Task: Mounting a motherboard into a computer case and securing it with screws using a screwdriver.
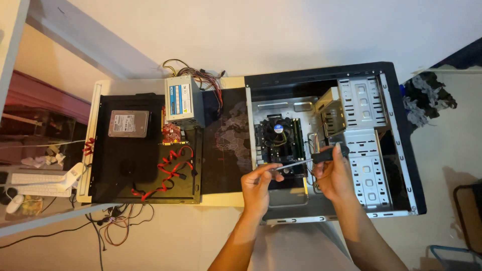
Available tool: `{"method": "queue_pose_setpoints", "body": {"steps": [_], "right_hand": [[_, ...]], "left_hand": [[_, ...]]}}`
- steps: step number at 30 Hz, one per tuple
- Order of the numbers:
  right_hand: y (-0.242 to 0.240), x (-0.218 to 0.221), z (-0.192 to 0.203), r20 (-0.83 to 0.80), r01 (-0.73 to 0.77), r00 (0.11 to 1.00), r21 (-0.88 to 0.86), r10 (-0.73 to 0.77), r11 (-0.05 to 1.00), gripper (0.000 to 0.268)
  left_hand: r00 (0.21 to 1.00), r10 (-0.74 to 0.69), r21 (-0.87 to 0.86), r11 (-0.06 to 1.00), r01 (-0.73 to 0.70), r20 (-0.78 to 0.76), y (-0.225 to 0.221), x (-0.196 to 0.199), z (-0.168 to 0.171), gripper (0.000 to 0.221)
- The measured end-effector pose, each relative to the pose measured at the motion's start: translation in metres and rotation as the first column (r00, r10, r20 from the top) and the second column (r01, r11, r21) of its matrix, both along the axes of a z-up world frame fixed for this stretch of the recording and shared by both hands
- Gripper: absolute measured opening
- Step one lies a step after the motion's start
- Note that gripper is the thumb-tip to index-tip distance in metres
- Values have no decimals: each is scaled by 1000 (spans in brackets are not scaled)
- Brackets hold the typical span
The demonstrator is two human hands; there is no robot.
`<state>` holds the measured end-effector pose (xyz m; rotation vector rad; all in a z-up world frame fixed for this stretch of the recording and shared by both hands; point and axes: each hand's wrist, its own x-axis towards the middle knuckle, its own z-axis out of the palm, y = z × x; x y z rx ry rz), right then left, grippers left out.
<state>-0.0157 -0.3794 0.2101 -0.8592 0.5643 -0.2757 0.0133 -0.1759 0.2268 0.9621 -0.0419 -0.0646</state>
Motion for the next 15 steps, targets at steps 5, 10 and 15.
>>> {"method": "queue_pose_setpoints", "body": {"steps": [5, 10, 15], "right_hand": [[-7, -3, 3, -51, 12, 999, 0, -12, 1000, 45], [-19, -9, -6, -69, 33, 997, -7, -34, 999, 44], [-23, -15, -9, -57, 27, 998, -16, -28, 1000, 44]], "left_hand": [[1000, -23, 60, 998, 22, 17, -3, -1, 13, 34], [998, 1, 159, 987, -11, 62, -10, -2, 24, 14], [997, 49, 189, 980, -61, 64, -20, -6, 17, 13]]}}
